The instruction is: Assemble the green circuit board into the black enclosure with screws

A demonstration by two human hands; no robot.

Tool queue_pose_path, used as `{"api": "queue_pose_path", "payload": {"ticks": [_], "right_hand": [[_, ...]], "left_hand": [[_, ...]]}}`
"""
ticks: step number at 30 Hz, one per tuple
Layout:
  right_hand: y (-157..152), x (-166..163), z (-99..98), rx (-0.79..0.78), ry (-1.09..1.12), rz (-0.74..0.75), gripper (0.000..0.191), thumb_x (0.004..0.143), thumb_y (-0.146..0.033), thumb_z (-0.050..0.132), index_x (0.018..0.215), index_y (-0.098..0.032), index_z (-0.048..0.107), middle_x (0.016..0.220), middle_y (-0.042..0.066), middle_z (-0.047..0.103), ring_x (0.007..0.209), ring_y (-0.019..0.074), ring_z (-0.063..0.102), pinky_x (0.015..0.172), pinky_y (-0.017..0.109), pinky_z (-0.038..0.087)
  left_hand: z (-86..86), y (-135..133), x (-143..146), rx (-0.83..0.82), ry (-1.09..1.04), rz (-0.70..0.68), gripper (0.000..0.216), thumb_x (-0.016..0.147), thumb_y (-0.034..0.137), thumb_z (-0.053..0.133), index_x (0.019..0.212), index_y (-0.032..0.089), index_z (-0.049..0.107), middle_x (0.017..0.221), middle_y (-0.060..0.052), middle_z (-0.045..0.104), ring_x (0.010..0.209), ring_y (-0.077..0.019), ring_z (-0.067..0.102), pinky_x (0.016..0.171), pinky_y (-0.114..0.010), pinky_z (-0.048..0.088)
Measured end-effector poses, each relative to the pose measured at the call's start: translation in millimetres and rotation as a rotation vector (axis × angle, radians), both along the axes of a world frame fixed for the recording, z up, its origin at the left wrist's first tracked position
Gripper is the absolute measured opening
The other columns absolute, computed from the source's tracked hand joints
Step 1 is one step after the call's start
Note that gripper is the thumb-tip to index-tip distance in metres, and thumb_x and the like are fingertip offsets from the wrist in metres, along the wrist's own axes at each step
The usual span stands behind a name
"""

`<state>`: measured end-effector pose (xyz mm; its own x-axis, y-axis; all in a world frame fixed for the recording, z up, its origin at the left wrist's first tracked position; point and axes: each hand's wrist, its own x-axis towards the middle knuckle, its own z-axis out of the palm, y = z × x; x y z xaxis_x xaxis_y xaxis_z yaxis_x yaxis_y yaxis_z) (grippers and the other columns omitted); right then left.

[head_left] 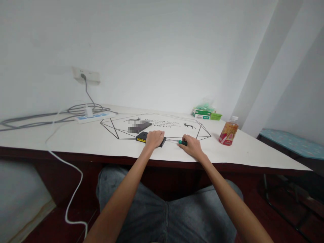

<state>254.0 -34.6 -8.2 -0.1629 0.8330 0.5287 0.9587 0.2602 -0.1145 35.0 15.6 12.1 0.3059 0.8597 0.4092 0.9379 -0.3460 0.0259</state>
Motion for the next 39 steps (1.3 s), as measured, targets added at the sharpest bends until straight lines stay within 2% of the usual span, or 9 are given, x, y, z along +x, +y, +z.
{"api": "queue_pose_path", "payload": {"ticks": [5, 8, 11, 17, 25, 29, 33, 36, 39], "right_hand": [[-1, -5, 1.6, -0.061, -0.044, -0.071, 0.032, 0.089, -0.051, 0.059, 0.102, -0.023, 0.062, 0.083, 0.005, 0.070, 0.074, 0.0204, 0.060, 0.060, 0.027, 0.025], [-1, -6, 1.2, -0.053, -0.039, -0.029, 0.034, 0.092, -0.053, 0.053, 0.092, -0.022, 0.066, 0.084, 0.007, 0.072, 0.077, 0.0204, 0.062, 0.061, 0.028, 0.027], [2, -3, -0.6, -0.068, -0.031, -0.004, 0.039, 0.096, -0.047, 0.046, 0.079, -0.019, 0.068, 0.084, 0.008, 0.073, 0.078, 0.0195, 0.063, 0.063, 0.028, 0.030], [6, 2, -1.7, -0.092, 0.074, -0.019, 0.034, 0.090, -0.045, 0.054, 0.082, -0.018, 0.073, 0.087, 0.008, 0.074, 0.081, 0.0195, 0.063, 0.066, 0.027, 0.034], [5, 2, 1.1, -0.127, 0.128, 0.009, 0.033, 0.090, -0.044, 0.055, 0.082, -0.018, 0.074, 0.086, 0.007, 0.074, 0.080, 0.0192, 0.063, 0.067, 0.027, 0.035], [8, 12, 12.9, -0.244, 0.130, 0.138, 0.030, 0.089, -0.043, 0.059, 0.087, -0.018, 0.075, 0.086, 0.005, 0.074, 0.078, 0.0173, 0.062, 0.067, 0.025, 0.037], [13, 15, 31.0, -0.349, -0.087, 0.215, 0.026, 0.087, -0.040, 0.065, 0.087, -0.015, 0.073, 0.083, 0.007, 0.073, 0.074, 0.0169, 0.061, 0.064, 0.025, 0.037], [14, 9, 44.1, -0.332, -0.215, 0.230, 0.026, 0.091, -0.038, 0.062, 0.092, -0.014, 0.071, 0.091, 0.010, 0.073, 0.080, 0.0181, 0.063, 0.065, 0.025, 0.036], [16, 8, 63.3, -0.386, -0.314, 0.208, 0.022, 0.092, -0.036, 0.060, 0.093, -0.017, 0.071, 0.091, 0.010, 0.073, 0.081, 0.0192, 0.065, 0.064, 0.025, 0.036]], "left_hand": [[-3.1, 6, 0, 0.012, -0.017, 0.008, 0.049, 0.101, 0.027, 0.025, 0.100, 0.015, 0.073, 0.102, -0.015, 0.074, 0.100, -0.0276, 0.067, 0.083, -0.038, 0.043], [-4.5, 7, 0, 0.017, -0.036, 0.011, 0.050, 0.101, 0.029, 0.025, 0.098, 0.014, 0.073, 0.101, -0.014, 0.074, 0.100, -0.0275, 0.067, 0.084, -0.038, 0.043], [-5.4, 8, 0, 0.016, -0.041, 0.015, 0.050, 0.101, 0.029, 0.026, 0.096, 0.014, 0.073, 0.101, -0.014, 0.074, 0.098, -0.0272, 0.067, 0.084, -0.038, 0.043], [-6.4, 8, 0, 0.025, -0.009, 0.008, 0.047, 0.100, 0.028, 0.028, 0.098, 0.016, 0.073, 0.103, -0.012, 0.075, 0.099, -0.0261, 0.067, 0.081, -0.036, 0.044], [-7.9, 10, 0, 0.023, -0.099, 0.031, 0.052, 0.100, 0.034, 0.028, 0.091, 0.016, 0.076, 0.099, -0.012, 0.076, 0.095, -0.0259, 0.068, 0.084, -0.036, 0.045], [-7.4, 9, 0, 0.033, -0.102, 0.025, 0.053, 0.099, 0.034, 0.028, 0.090, 0.015, 0.076, 0.096, -0.012, 0.076, 0.093, -0.0261, 0.069, 0.082, -0.037, 0.045], [-5.4, 8, 1, 0.029, -0.093, 0.022, 0.051, 0.099, 0.032, 0.029, 0.090, 0.014, 0.076, 0.097, -0.013, 0.076, 0.093, -0.0257, 0.069, 0.083, -0.037, 0.045], [-3.8, 6, 1, 0.028, -0.091, 0.027, 0.051, 0.099, 0.032, 0.029, 0.090, 0.014, 0.076, 0.099, -0.013, 0.076, 0.095, -0.0252, 0.069, 0.084, -0.036, 0.044], [-3.9, 6, 0, 0.014, -0.087, 0.025, 0.051, 0.099, 0.032, 0.029, 0.091, 0.015, 0.076, 0.100, -0.012, 0.076, 0.095, -0.0242, 0.069, 0.084, -0.035, 0.044]]}}
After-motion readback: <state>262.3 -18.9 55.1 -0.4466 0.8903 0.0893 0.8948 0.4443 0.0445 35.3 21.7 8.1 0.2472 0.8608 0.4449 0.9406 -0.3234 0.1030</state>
